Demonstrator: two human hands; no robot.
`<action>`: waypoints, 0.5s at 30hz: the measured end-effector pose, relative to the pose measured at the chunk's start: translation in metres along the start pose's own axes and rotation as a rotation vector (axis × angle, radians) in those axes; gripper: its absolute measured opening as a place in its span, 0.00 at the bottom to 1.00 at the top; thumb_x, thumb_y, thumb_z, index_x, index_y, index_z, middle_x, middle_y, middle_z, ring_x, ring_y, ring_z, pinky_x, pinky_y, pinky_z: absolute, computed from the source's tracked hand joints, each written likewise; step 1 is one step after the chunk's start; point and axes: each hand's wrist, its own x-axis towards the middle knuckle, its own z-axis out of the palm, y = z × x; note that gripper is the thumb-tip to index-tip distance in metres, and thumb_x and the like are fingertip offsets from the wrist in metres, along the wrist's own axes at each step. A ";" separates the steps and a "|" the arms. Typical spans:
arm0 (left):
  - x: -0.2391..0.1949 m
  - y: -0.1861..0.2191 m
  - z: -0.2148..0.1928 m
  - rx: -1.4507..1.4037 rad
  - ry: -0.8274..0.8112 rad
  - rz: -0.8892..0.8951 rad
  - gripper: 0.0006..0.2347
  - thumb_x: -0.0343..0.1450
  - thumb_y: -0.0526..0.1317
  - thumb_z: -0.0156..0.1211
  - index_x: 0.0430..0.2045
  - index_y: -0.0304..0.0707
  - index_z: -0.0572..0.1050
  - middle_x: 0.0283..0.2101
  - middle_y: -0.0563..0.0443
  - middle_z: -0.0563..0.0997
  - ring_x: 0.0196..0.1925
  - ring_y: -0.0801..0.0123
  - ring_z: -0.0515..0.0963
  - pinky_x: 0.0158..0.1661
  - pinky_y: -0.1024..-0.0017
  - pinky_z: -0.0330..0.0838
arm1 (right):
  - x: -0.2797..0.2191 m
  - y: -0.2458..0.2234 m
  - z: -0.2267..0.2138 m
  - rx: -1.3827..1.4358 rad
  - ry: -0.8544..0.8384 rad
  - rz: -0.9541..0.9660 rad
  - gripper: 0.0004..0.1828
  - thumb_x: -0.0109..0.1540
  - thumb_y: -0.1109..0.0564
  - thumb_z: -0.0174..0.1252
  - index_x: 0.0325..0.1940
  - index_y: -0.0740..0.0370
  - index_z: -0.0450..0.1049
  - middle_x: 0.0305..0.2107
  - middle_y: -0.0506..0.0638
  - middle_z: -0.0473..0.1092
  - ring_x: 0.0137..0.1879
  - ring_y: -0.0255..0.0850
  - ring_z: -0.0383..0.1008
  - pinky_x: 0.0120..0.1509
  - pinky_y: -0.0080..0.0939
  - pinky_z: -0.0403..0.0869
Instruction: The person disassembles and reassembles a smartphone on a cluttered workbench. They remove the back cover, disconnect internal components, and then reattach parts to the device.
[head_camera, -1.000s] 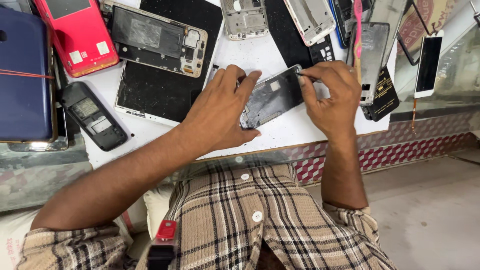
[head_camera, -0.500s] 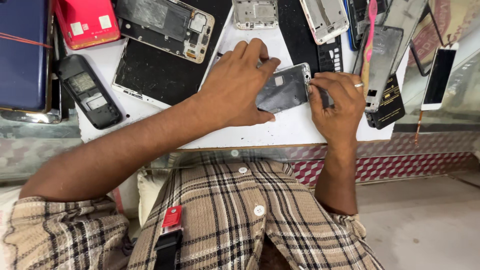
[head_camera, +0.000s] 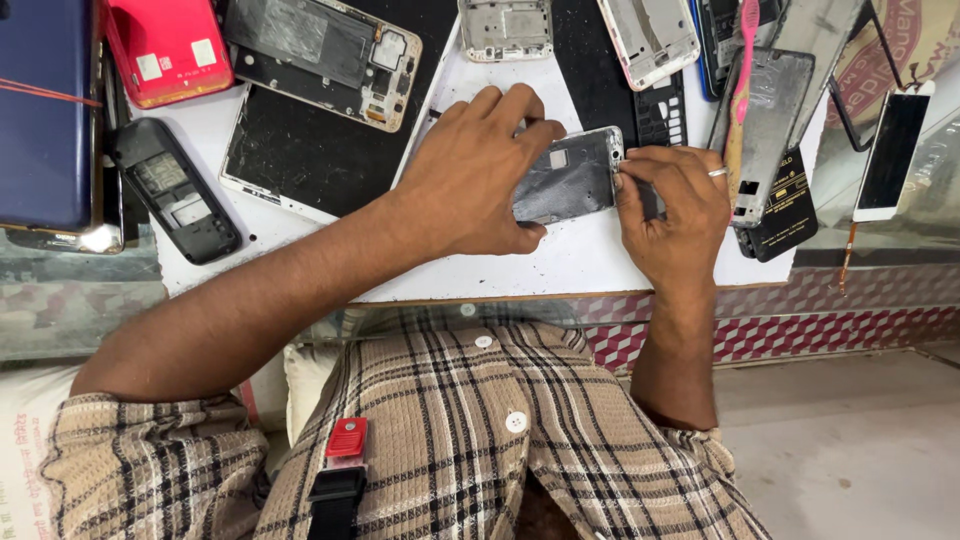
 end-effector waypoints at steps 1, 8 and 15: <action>0.000 0.000 -0.001 -0.001 0.006 0.005 0.38 0.51 0.52 0.80 0.54 0.34 0.74 0.50 0.44 0.71 0.53 0.53 0.71 0.51 0.57 0.71 | 0.001 0.001 0.000 0.002 0.000 0.002 0.08 0.64 0.66 0.71 0.44 0.61 0.79 0.45 0.50 0.78 0.54 0.49 0.75 0.62 0.46 0.72; 0.000 -0.002 0.004 -0.063 0.038 0.014 0.37 0.50 0.52 0.80 0.51 0.33 0.75 0.49 0.44 0.72 0.52 0.53 0.71 0.51 0.58 0.70 | 0.001 0.002 0.001 0.039 0.015 0.011 0.08 0.63 0.66 0.70 0.43 0.62 0.78 0.45 0.51 0.77 0.53 0.48 0.75 0.59 0.46 0.72; 0.006 0.005 -0.010 -0.125 0.029 -0.023 0.34 0.49 0.48 0.78 0.49 0.37 0.75 0.47 0.39 0.73 0.52 0.46 0.72 0.51 0.54 0.68 | 0.012 -0.002 -0.004 0.072 0.067 -0.007 0.08 0.57 0.66 0.69 0.38 0.62 0.78 0.40 0.51 0.77 0.48 0.48 0.77 0.55 0.47 0.72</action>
